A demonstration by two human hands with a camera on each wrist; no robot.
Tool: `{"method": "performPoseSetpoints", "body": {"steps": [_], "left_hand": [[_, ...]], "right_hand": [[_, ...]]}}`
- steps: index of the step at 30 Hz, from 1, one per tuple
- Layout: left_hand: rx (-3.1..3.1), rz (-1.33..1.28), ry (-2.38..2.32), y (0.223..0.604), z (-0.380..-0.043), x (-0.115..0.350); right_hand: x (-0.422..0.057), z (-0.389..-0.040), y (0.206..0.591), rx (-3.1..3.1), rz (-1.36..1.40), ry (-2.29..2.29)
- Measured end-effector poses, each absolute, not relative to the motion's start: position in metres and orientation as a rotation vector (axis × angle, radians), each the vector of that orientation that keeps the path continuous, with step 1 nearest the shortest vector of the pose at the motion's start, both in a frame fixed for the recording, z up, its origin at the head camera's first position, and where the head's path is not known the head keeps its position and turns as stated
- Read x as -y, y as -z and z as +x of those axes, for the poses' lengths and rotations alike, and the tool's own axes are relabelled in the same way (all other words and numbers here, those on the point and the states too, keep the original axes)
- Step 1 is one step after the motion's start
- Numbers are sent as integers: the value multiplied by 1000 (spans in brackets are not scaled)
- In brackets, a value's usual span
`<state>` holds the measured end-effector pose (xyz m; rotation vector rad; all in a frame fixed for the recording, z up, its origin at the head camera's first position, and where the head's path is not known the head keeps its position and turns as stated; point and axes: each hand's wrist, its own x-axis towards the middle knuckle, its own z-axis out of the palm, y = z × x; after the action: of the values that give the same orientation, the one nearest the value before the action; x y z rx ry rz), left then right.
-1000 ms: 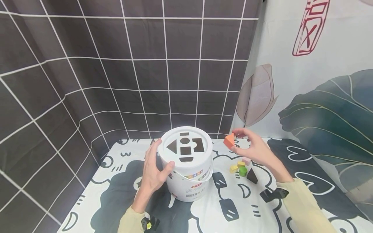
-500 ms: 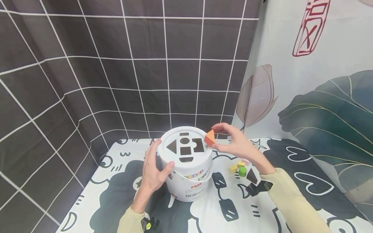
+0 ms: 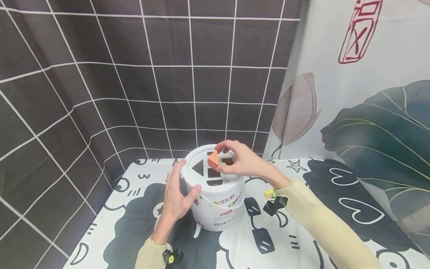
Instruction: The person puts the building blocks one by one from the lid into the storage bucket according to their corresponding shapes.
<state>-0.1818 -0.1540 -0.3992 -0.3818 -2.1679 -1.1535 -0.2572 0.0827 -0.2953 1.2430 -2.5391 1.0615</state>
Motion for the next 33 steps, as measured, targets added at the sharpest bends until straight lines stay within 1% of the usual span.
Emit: {"method": "performPoseSetpoints", "body": {"steps": [10, 17, 22, 27, 33], "left_hand": [[2194, -372, 1158, 397, -181, 154], [2198, -376, 1147, 397, -181, 154], [2183, -384, 1139, 398, -182, 155], [2165, -388, 1130, 399, -183, 155], [2157, -385, 1122, 399, -182, 156]], "right_hand": [[-55, -266, 297, 2593, 1310, -1001], [-44, -269, 300, 2615, 1323, -1012], [-41, -269, 301, 2641, 1302, -974], [-40, -269, 304, 2601, 1351, -967], [-57, -271, 304, 2468, 1288, -1042]]}}
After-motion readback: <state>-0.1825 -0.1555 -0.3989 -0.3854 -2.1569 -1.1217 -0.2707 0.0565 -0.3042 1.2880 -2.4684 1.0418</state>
